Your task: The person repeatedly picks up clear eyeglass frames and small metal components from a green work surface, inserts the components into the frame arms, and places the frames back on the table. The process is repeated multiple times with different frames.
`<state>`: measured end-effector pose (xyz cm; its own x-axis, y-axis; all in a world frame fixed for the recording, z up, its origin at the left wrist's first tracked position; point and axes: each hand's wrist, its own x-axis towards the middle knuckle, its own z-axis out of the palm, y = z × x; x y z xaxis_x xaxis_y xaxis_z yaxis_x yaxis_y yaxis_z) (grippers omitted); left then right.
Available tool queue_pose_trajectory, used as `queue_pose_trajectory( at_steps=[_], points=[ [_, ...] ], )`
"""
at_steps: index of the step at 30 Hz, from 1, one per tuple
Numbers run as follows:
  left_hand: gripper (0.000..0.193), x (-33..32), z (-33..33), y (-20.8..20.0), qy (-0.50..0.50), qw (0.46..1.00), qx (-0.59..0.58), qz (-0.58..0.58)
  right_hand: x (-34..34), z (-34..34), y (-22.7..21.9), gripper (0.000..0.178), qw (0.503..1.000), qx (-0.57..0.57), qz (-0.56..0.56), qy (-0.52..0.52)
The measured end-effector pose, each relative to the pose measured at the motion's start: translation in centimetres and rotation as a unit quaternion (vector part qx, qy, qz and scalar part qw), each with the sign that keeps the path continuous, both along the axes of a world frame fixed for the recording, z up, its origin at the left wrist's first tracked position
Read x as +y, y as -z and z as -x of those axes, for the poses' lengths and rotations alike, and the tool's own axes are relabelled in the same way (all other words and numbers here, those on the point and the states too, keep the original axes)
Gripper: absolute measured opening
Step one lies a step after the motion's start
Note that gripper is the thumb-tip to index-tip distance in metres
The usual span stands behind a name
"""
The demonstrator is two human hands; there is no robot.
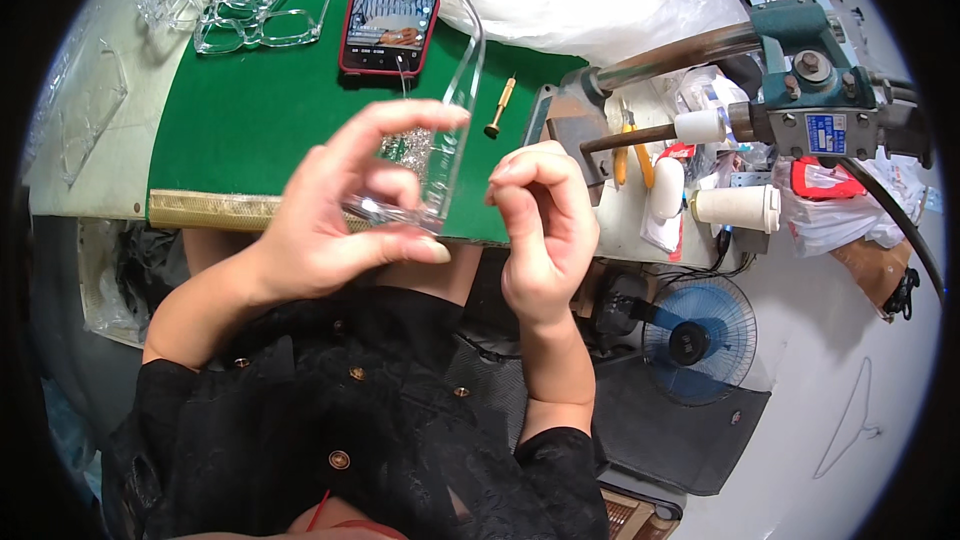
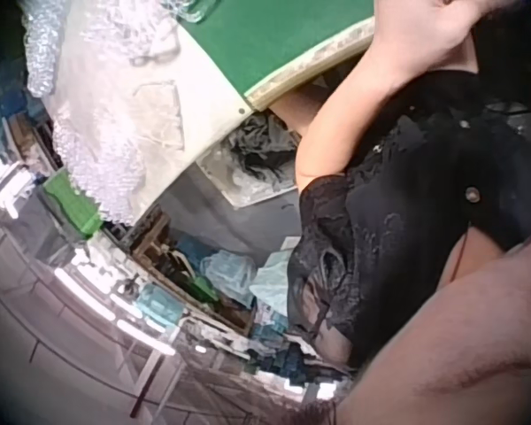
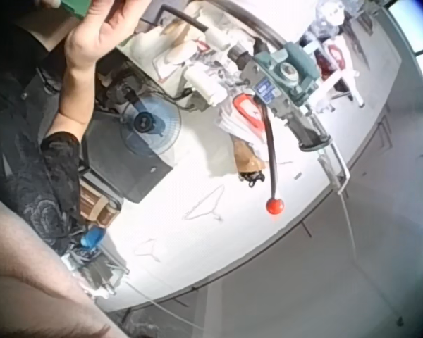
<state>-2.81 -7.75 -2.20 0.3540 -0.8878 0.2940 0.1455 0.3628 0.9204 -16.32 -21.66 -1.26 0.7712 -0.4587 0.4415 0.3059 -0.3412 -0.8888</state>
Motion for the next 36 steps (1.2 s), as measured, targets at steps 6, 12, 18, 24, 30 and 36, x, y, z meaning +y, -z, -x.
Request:
queue_pose_trajectory(
  at_steps=[6,12,18,24,30,36],
  points=[
    [0.08,1.7,-2.3,-0.7,-0.059,0.998,-0.02,0.029,-1.3,0.7,5.2,0.008,0.938,0.193,0.275,0.082],
    [0.078,1.7,-2.4,-0.3,-0.046,0.999,-0.02,0.008,-0.9,0.0,5.9,0.015,0.903,0.189,0.376,0.086],
    [0.074,1.4,-2.1,0.4,-0.038,0.997,-0.067,0.029,-1.0,-0.9,5.6,0.016,0.873,0.207,0.439,0.032],
    [0.073,1.1,-1.0,0.7,-0.035,0.996,-0.081,0.021,-1.4,-0.9,5.3,0.017,0.841,0.249,0.481,0.002],
    [0.071,0.3,0.4,0.3,0.003,0.995,-0.086,-0.054,-1.2,-0.5,0.2,0.017,0.972,0.022,0.226,0.064],
    [0.07,0.0,1.0,0.2,0.01,0.992,-0.112,-0.054,0.2,-0.4,-1.4,0.027,0.953,-0.019,0.297,0.055]
  ],
)
